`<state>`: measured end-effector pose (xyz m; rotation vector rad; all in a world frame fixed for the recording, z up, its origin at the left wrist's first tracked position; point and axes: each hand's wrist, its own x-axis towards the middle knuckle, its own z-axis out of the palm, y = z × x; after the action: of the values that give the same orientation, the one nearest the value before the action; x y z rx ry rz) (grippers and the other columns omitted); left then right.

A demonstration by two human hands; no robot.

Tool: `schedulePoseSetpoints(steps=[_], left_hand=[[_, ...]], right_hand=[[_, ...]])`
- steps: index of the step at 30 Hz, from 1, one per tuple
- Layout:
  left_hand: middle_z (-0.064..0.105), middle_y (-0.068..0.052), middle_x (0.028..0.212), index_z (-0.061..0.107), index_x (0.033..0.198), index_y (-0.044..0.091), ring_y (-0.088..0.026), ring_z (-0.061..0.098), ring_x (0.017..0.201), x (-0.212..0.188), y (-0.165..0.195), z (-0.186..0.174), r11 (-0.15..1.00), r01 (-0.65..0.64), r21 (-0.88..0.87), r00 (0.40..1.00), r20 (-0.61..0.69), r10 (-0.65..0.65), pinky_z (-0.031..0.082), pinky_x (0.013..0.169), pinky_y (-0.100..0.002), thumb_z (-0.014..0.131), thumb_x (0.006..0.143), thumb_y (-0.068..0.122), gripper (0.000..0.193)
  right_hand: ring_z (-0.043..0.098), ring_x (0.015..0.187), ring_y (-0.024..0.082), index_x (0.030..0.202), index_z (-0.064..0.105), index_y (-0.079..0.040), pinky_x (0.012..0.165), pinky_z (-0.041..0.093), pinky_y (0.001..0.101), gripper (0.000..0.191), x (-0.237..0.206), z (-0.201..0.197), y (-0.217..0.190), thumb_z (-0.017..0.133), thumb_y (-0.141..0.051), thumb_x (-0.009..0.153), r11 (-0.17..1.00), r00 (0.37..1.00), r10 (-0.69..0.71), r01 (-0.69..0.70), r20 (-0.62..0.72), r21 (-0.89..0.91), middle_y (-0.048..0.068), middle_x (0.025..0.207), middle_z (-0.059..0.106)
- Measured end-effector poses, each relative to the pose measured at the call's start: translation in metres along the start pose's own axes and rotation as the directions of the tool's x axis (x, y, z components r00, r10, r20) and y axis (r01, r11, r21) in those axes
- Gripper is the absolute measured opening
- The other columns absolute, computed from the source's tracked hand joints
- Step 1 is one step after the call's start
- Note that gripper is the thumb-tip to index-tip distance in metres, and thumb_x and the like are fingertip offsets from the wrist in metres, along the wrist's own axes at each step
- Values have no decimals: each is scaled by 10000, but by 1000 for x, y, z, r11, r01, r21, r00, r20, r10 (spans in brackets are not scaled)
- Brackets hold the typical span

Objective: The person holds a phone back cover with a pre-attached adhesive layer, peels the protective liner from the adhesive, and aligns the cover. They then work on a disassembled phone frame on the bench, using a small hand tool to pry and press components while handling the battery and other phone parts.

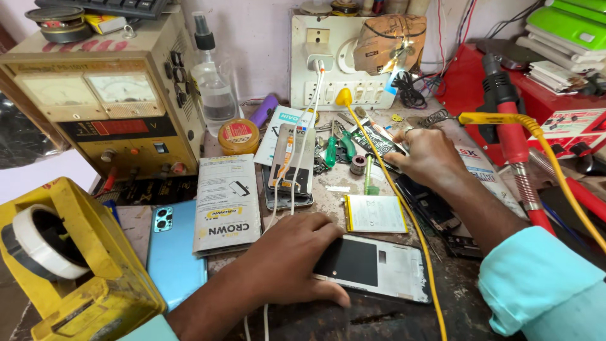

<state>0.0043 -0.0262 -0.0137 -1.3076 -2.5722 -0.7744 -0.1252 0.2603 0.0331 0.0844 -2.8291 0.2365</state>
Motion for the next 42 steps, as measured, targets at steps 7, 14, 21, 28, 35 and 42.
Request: schedulePoseSetpoints(steps=[7,14,21,28,35,42], left_hand=[[703,-183,1270,648,1298,7,-356,670,1203,1,5,-4,966,9,-258,914,-389,-112,523,999,-425,711,956,403,527],[767,-153,1119,635,1310,-21,-214,767,1000,1,-1,4,827,72,-557,849,-400,-344,612,895,-340,718,942,266,474],[713,-93,1302,452,1490,26,-158,707,1122,7,-1,15,576,106,-811,856,-220,-467,571,957,-328,614,983,297,597],[640,-127,1223,463,1384,23,-178,656,1118,15,-2,19,134,-180,-974,857,-222,-465,589,992,-364,480,1100,230,352],[683,-37,1049,563,1235,72,-130,667,854,14,6,17,148,-20,-989,813,-102,-573,584,740,-318,439,1049,246,283],[541,-41,785,614,1214,92,-119,509,722,1,10,12,464,241,-852,881,-9,-474,442,643,-272,440,1111,351,328]], right_hand=[[757,903,265,1129,785,-111,888,576,391,443,3,7,6,825,-372,773,999,992,42,-41,-118,16,147,986,790],[761,831,237,1090,783,-61,781,583,362,456,-50,-31,-5,848,-386,777,982,961,151,-119,-233,147,136,975,790],[759,742,103,1047,787,-81,678,592,277,350,-78,-25,-67,870,-258,756,846,992,105,-52,-71,530,50,865,817],[753,696,74,1071,726,-74,616,612,246,419,-89,-9,-107,886,-247,725,660,954,-261,289,-148,694,13,902,789],[731,918,189,943,746,-91,789,602,340,235,-73,-25,-68,861,-245,807,475,889,-396,413,-230,777,82,1136,718],[743,1023,300,1386,625,36,941,587,482,471,-56,-17,-32,523,-346,1130,-193,824,-567,-139,6,971,225,1176,727]])
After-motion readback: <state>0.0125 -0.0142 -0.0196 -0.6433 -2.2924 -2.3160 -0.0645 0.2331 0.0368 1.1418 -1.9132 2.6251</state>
